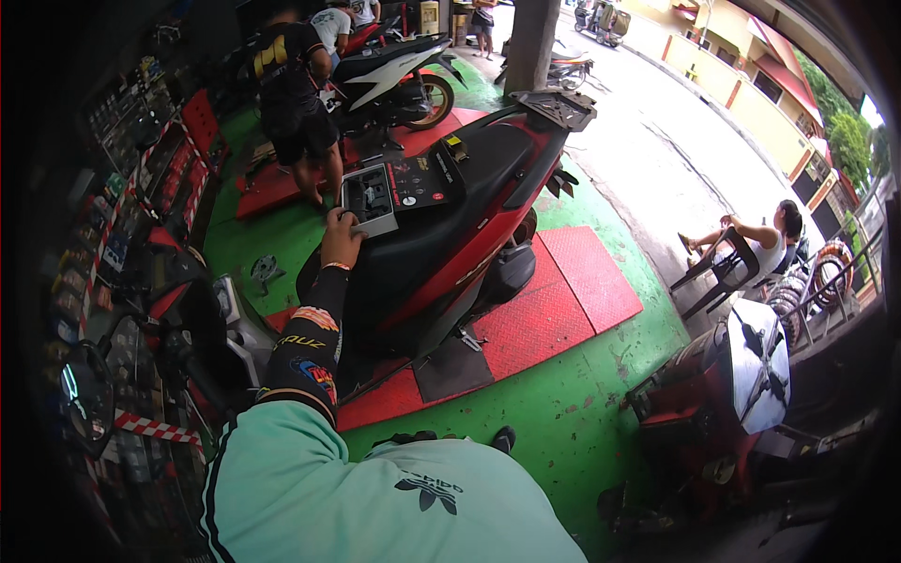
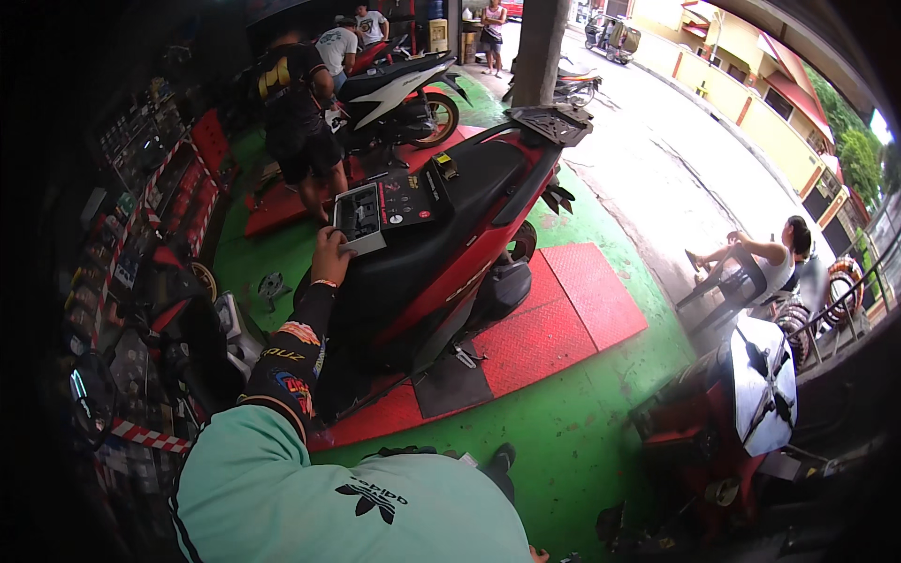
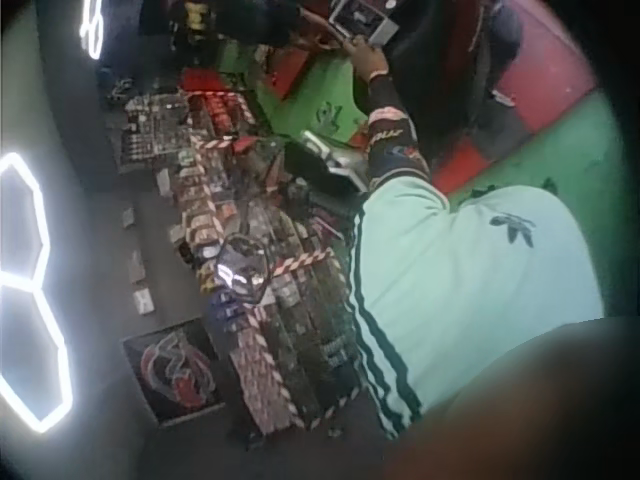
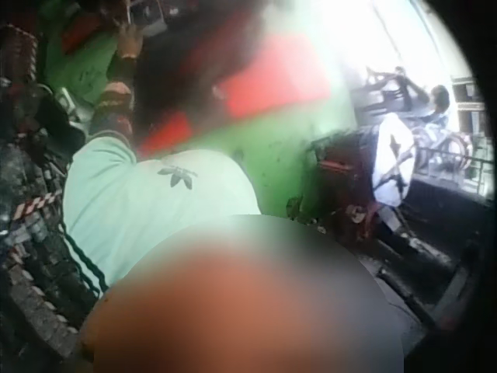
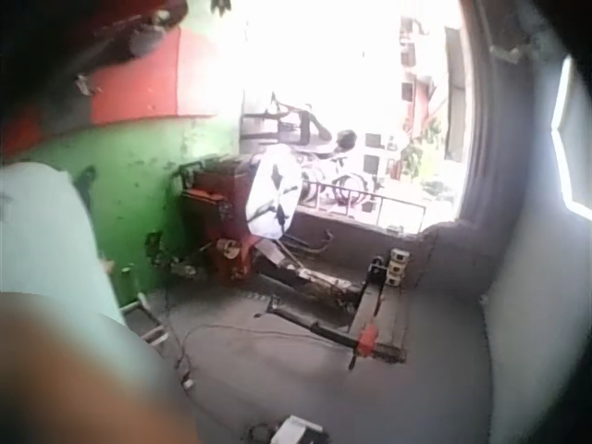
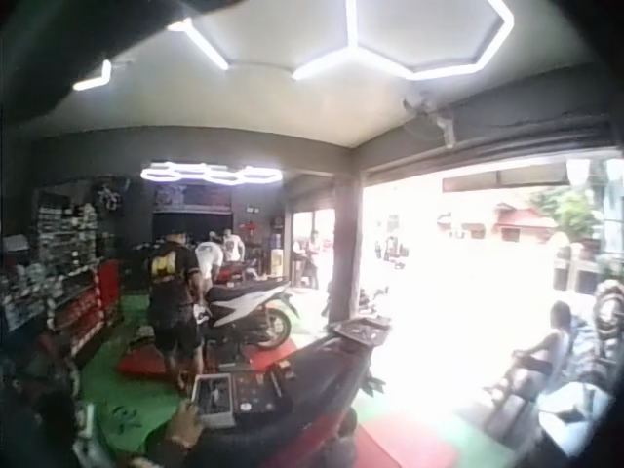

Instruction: The user is repairing or adjusting the front panel and wiring of a red Honda motorcycle.

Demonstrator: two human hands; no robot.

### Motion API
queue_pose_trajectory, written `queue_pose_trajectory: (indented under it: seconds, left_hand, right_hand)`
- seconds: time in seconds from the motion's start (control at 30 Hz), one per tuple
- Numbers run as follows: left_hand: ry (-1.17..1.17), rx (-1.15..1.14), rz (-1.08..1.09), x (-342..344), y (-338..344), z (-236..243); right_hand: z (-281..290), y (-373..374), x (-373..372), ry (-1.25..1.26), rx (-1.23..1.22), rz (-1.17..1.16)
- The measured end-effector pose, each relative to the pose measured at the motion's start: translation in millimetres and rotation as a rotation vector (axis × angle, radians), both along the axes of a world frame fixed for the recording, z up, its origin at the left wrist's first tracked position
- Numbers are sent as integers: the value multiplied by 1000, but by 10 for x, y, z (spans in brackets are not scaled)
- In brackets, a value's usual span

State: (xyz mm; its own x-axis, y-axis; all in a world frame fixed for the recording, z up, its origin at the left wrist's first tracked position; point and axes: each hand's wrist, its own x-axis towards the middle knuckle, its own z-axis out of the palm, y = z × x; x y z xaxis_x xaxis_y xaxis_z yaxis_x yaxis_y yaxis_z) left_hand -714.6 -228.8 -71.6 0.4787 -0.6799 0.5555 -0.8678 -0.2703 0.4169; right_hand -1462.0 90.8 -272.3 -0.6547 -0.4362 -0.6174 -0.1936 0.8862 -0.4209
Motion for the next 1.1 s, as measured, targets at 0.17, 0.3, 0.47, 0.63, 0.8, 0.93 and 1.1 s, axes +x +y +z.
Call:
queue_pose_trajectory:
  seconds: [0.17,0.3,0.47,0.63,0.8,0.93,1.1]
  left_hand:
    - [-27,-158,5,-577,288,138]
    - [69,-181,92,-1229,790,142]
    - [142,-137,242,-2164,1799,-18]
    - [261,-9,427,-3077,2915,-323]
    - [391,26,584,-3792,3769,-619]
    - [463,38,760,-4178,4253,-719]
    - [431,116,953,-4657,4700,-618]
  right_hand:
    - [35,-1103,-361,-25,60,183]
    - [61,-1821,-626,-31,104,316]
    - [-168,-2721,-810,-32,150,531]
    - [-952,-3923,-325,-29,23,1041]
    - [-259,-4806,1500,-38,-653,1394]
    - [1322,-5377,3358,-209,-1216,1478]
    - [2503,-6060,5175,248,-1417,1465]
